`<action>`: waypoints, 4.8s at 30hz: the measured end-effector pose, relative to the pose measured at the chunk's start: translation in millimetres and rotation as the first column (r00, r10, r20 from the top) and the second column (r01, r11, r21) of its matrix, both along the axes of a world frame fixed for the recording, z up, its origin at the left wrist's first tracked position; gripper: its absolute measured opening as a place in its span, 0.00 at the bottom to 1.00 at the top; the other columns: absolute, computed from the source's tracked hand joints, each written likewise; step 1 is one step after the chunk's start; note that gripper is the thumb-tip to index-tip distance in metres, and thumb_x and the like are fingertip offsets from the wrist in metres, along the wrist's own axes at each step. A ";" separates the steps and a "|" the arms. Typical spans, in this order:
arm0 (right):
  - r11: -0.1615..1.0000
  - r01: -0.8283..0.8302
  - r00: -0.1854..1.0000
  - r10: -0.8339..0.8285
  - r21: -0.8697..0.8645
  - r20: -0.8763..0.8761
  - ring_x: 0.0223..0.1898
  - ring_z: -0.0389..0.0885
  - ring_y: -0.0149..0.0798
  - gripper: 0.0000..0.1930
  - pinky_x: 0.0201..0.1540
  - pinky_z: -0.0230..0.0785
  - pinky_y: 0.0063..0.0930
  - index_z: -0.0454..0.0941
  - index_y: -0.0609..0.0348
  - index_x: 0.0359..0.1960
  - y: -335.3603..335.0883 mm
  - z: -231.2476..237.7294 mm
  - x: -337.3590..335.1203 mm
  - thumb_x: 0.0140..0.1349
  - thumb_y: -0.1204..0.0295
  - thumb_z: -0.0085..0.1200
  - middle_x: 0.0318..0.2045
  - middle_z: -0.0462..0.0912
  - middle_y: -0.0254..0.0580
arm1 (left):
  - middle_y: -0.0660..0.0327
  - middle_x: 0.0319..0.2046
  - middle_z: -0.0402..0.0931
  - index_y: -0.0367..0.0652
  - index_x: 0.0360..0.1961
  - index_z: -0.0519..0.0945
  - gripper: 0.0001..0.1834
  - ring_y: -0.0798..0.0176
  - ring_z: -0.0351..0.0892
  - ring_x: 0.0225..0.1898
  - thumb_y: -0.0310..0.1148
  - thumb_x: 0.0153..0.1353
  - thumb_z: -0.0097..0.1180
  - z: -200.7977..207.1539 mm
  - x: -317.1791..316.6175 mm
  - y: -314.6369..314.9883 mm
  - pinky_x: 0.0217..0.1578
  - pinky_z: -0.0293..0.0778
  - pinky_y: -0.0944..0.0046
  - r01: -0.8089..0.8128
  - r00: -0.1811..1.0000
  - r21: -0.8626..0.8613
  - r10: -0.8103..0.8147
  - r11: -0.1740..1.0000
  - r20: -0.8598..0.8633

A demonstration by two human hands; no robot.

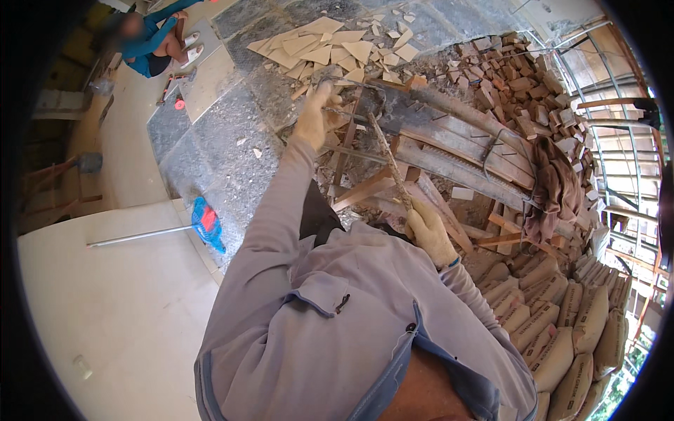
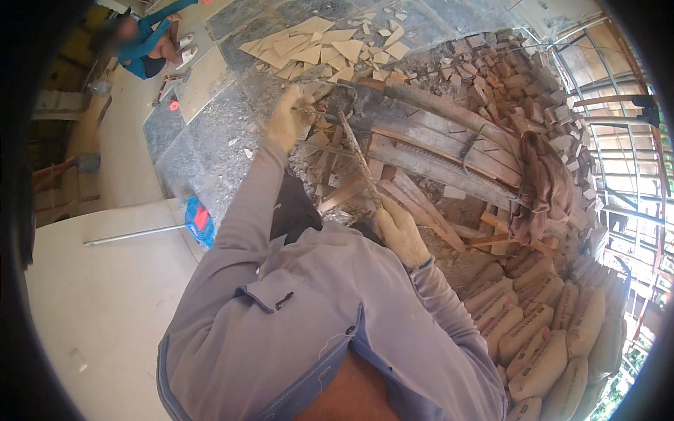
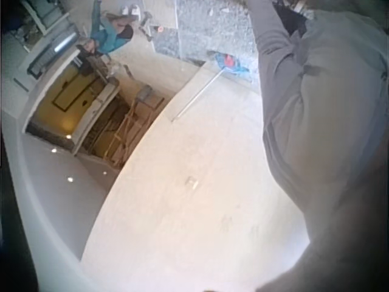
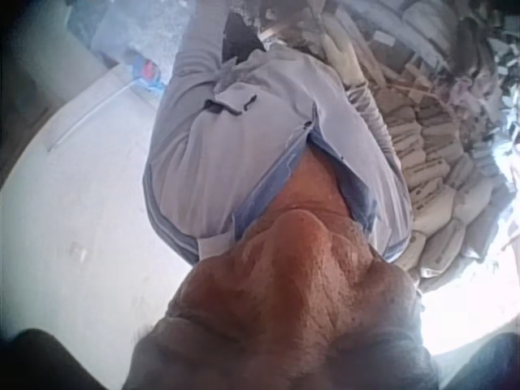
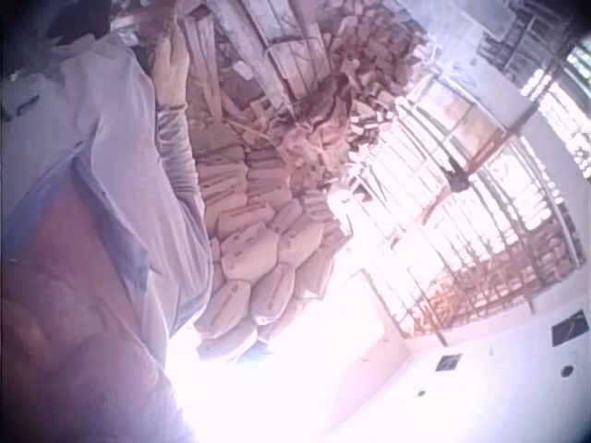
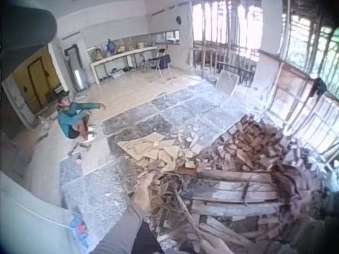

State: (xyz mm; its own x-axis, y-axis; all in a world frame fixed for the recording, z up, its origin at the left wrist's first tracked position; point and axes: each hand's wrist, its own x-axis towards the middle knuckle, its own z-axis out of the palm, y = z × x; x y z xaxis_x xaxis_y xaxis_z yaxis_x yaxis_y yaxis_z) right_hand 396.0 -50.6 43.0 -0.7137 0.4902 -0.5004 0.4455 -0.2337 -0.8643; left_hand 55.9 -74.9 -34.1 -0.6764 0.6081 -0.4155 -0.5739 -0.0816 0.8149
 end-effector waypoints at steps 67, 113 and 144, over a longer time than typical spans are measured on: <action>0.982 0.156 0.987 -0.153 -0.110 0.039 0.28 0.66 0.22 0.24 0.32 0.61 0.21 0.76 0.68 0.63 -50.3 -14.5 44.9 0.76 0.61 0.47 0.27 0.73 0.28 | 0.72 0.24 0.69 0.51 0.41 0.80 0.17 0.74 0.63 0.21 0.53 0.74 0.57 -6.2 -30.7 36.6 0.19 0.58 0.68 -0.015 0.998 -0.160 0.006 0.987 -0.059; 0.975 -0.185 0.981 0.191 -0.121 0.040 0.38 0.79 0.33 0.22 0.42 0.71 0.33 0.78 0.69 0.59 115.2 -37.7 95.3 0.73 0.64 0.50 0.36 0.84 0.41 | 0.74 0.19 0.57 0.51 0.31 0.72 0.18 0.75 0.56 0.22 0.48 0.78 0.50 -8.8 45.1 3.0 0.23 0.50 0.68 -0.496 0.865 0.116 0.477 0.861 0.158; 0.822 -0.413 0.909 0.351 0.392 0.224 0.36 0.83 0.47 0.18 0.43 0.73 0.41 0.78 0.67 0.50 120.0 6.5 70.0 0.71 0.63 0.51 0.34 0.83 0.54 | 0.74 0.21 0.60 0.42 0.49 0.83 0.24 0.73 0.58 0.24 0.52 0.79 0.46 43.3 16.9 7.3 0.29 0.59 0.66 -0.215 0.928 0.023 0.211 0.976 -0.308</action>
State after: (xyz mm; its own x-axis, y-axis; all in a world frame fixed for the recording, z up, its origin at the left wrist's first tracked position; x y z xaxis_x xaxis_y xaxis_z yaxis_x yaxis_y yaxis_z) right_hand 466.0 69.5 49.6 -0.8285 0.3772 -0.4139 0.5416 0.3522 -0.7633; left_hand 72.7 -67.6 9.3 -0.8851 0.4320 -0.1732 -0.2661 -0.1643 0.9498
